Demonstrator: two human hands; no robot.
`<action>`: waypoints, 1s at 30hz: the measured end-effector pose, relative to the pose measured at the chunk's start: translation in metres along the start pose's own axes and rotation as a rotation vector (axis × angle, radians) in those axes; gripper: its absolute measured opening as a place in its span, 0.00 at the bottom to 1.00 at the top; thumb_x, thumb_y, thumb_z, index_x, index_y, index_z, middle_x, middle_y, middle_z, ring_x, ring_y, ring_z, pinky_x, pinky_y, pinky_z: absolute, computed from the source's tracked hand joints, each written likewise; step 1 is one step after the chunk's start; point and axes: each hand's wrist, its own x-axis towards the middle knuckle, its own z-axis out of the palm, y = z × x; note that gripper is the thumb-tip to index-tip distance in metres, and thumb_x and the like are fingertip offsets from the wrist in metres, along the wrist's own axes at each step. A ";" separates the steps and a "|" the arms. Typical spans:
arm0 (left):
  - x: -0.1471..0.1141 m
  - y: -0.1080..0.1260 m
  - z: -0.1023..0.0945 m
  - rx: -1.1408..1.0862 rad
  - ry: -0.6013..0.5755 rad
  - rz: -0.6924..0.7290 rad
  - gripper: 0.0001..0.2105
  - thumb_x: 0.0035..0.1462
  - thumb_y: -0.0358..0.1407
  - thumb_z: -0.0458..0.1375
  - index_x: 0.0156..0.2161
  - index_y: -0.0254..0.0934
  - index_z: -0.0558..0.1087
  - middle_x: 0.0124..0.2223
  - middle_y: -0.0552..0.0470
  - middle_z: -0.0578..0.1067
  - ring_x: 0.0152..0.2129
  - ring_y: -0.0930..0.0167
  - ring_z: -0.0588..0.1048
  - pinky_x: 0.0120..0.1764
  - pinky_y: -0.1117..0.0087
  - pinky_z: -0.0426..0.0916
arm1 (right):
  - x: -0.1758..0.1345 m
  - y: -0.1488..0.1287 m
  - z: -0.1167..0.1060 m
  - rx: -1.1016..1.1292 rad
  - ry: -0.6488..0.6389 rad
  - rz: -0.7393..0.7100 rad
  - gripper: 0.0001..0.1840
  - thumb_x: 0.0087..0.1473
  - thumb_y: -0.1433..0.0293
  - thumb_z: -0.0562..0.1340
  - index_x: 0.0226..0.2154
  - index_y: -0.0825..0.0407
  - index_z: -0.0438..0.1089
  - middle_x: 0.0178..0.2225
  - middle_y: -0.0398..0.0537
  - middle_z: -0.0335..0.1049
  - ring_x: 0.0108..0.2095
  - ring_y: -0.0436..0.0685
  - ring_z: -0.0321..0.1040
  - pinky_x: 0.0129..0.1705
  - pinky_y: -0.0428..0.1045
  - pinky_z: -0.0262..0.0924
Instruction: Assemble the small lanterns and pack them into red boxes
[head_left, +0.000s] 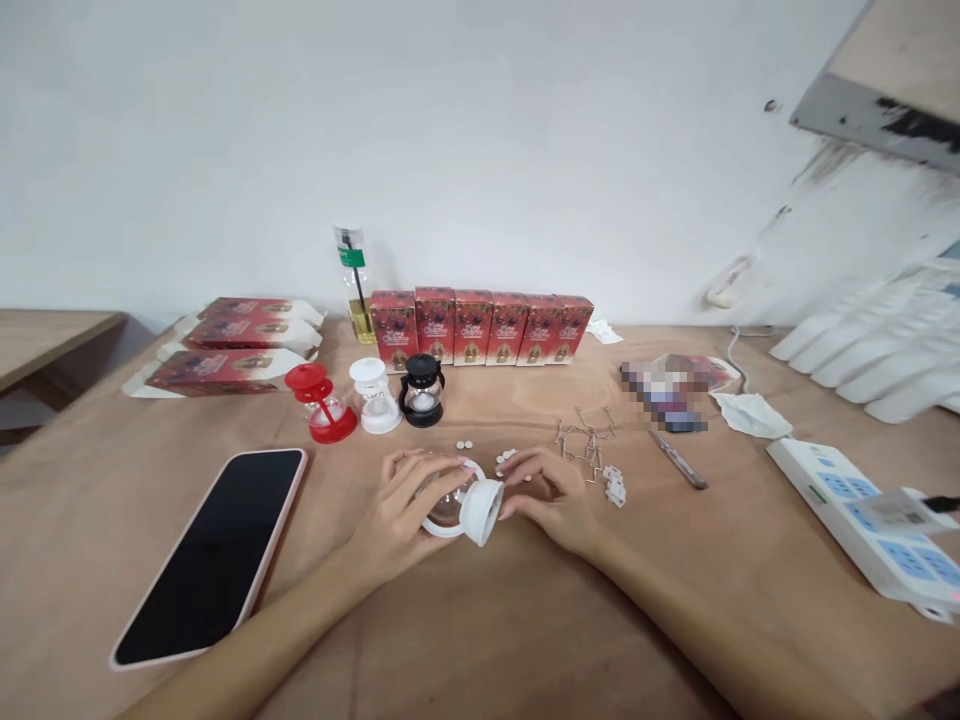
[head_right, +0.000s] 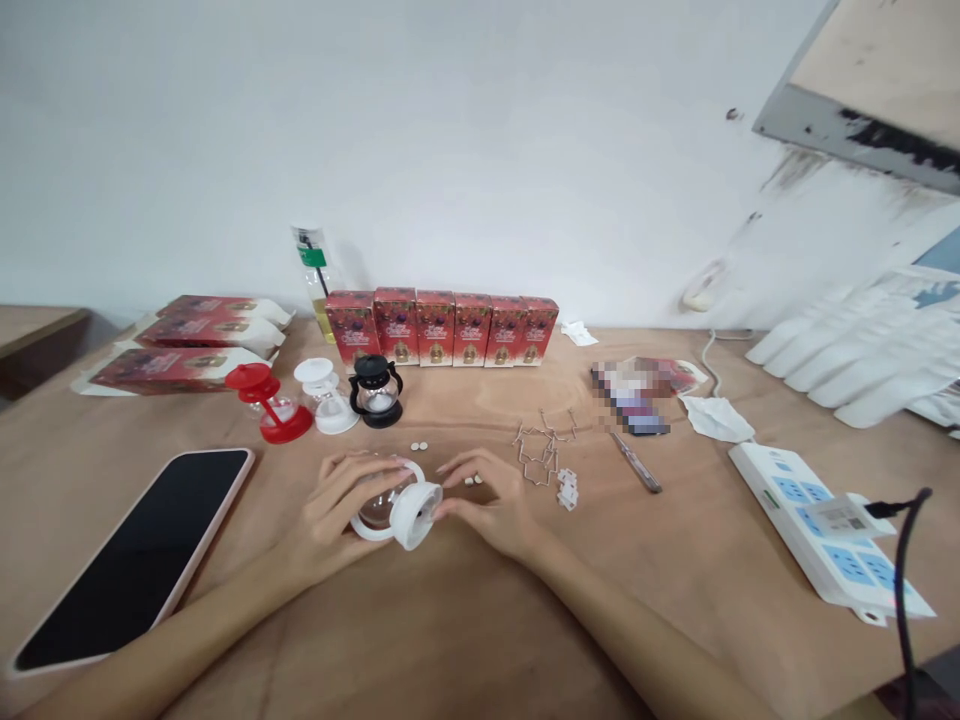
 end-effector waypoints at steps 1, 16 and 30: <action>0.001 0.000 -0.001 0.002 0.012 -0.004 0.16 0.56 0.35 0.58 0.50 0.37 0.66 0.45 0.42 0.77 0.43 0.63 0.74 0.46 0.61 0.60 | 0.002 0.004 -0.010 -0.076 0.018 0.009 0.10 0.50 0.62 0.66 0.32 0.50 0.70 0.35 0.49 0.74 0.38 0.55 0.72 0.42 0.51 0.66; -0.004 0.001 0.003 -0.215 0.292 -0.567 0.19 0.47 0.36 0.63 0.44 0.40 0.64 0.39 0.49 0.74 0.35 0.64 0.75 0.37 0.64 0.69 | 0.025 0.070 -0.129 -1.035 -0.025 0.913 0.14 0.52 0.60 0.61 0.23 0.52 0.69 0.28 0.54 0.73 0.33 0.64 0.71 0.29 0.48 0.51; 0.008 -0.004 0.003 -0.463 0.432 -0.909 0.25 0.45 0.40 0.64 0.47 0.40 0.61 0.43 0.50 0.70 0.39 0.66 0.72 0.43 0.65 0.67 | 0.030 0.040 -0.100 -0.530 0.274 0.505 0.13 0.58 0.58 0.53 0.28 0.49 0.56 0.28 0.47 0.71 0.24 0.52 0.64 0.28 0.48 0.57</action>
